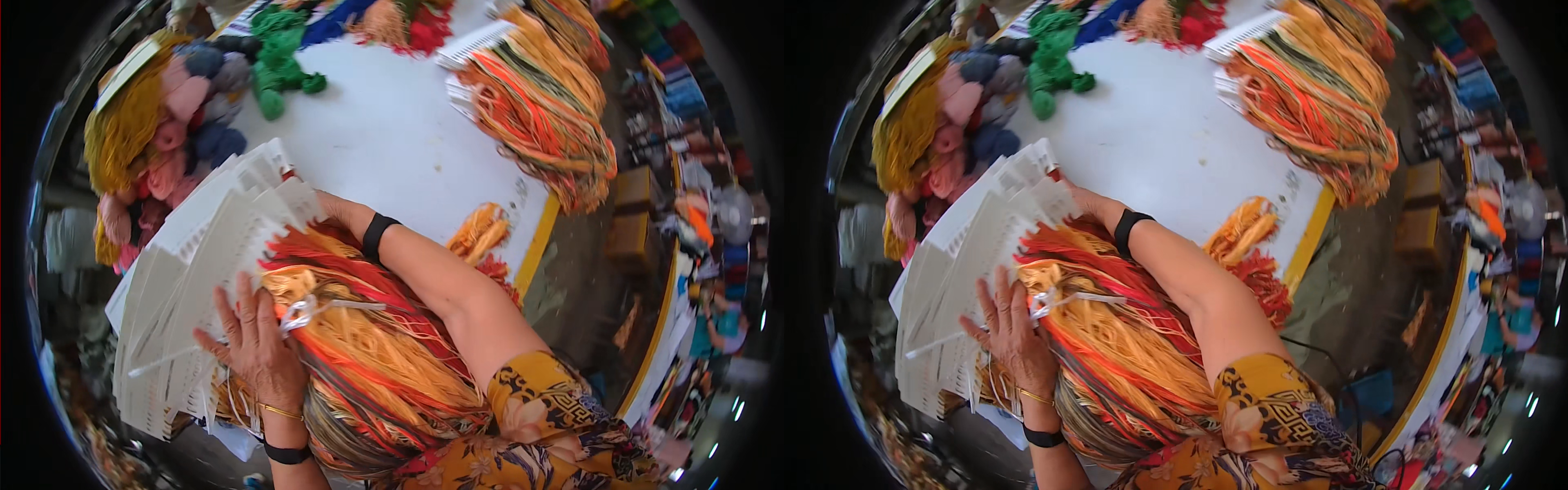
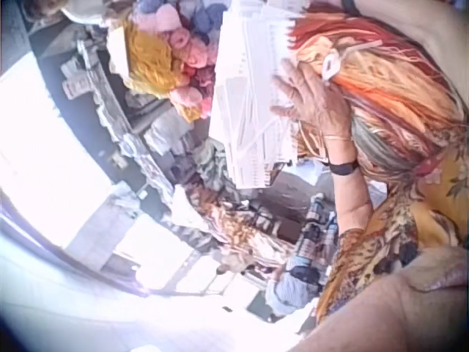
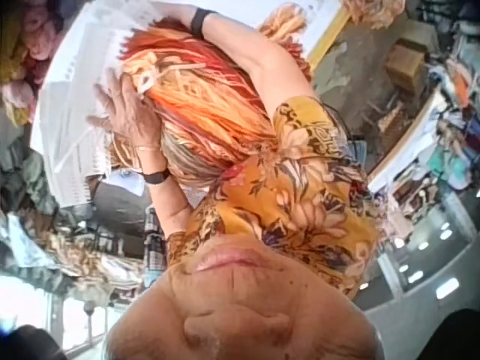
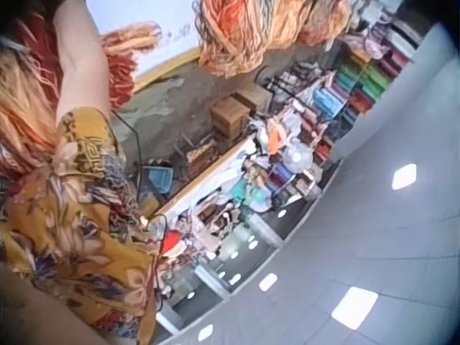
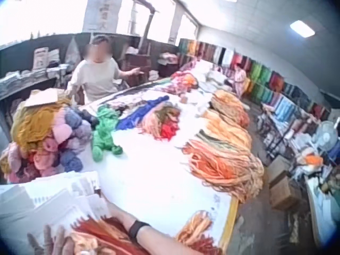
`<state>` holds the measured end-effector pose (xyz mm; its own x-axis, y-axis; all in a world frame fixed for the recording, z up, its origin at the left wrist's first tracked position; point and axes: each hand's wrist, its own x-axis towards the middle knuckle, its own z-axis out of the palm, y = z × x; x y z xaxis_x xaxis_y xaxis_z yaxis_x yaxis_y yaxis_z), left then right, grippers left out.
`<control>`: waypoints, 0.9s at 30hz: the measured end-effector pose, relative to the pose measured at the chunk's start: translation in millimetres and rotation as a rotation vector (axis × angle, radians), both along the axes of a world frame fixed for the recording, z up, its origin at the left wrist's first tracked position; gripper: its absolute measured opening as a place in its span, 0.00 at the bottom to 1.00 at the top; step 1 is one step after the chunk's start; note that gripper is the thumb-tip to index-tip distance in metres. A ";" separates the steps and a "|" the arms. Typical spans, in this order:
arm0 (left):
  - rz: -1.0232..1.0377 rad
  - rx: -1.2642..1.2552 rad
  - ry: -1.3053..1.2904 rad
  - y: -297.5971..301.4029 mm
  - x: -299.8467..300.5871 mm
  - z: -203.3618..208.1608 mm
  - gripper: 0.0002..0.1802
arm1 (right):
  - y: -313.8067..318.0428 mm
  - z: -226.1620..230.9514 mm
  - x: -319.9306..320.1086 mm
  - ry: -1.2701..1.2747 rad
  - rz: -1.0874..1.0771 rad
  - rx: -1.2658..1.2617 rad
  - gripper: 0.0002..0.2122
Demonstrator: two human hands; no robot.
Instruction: The person sorts bundles of embroidery thread by hand, flipping through cards, moving the bundles across the table, and gathering white plastic ties. The person then picks up a stack of cards, fans them out, and places them onto a bundle of thread.
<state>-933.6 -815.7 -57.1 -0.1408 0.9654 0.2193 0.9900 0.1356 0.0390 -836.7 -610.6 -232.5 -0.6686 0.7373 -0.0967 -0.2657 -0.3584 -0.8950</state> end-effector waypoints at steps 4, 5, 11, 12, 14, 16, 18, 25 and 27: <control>0.020 0.016 0.089 -10.9 -1.7 -11.8 0.20 | -7.7 -11.6 82.8 -0.565 -0.086 0.165 0.27; 0.020 0.009 0.106 -16.0 -5.6 -11.7 0.20 | -18.4 3.6 114.5 -0.775 -0.033 0.344 0.23; -0.035 0.088 0.177 -17.1 -9.1 -18.1 0.20 | -162.4 20.8 288.6 -1.254 -0.025 0.627 0.20; -0.042 0.085 0.191 -15.3 -11.7 -24.5 0.20 | -187.7 32.7 299.3 -1.283 0.046 0.478 0.21; -0.049 0.106 0.196 -14.7 -18.5 -30.6 0.20 | -247.6 25.9 302.1 -1.107 -0.099 0.108 0.22; -0.073 0.153 0.194 -15.6 -19.1 -30.3 0.18 | -297.5 7.1 296.5 -0.946 -0.216 -0.040 0.22; -0.063 0.143 0.202 -17.5 -18.8 -27.8 0.18 | -319.4 -6.8 279.7 -0.499 -0.632 -0.211 0.24; -0.007 -0.043 0.292 -21.5 -22.1 -17.3 0.21 | -375.5 12.8 282.5 -1.122 -0.651 0.130 0.27; -0.077 0.000 0.275 -18.6 -20.2 -21.9 0.21 | -411.5 15.4 313.3 -1.116 -0.624 0.133 0.27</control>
<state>-953.8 -834.3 -79.0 -0.0022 0.9711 0.2388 0.9709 0.0593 -0.2322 -523.3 -1022.1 -217.2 0.1862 0.9417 -0.2802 0.5575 -0.3361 -0.7591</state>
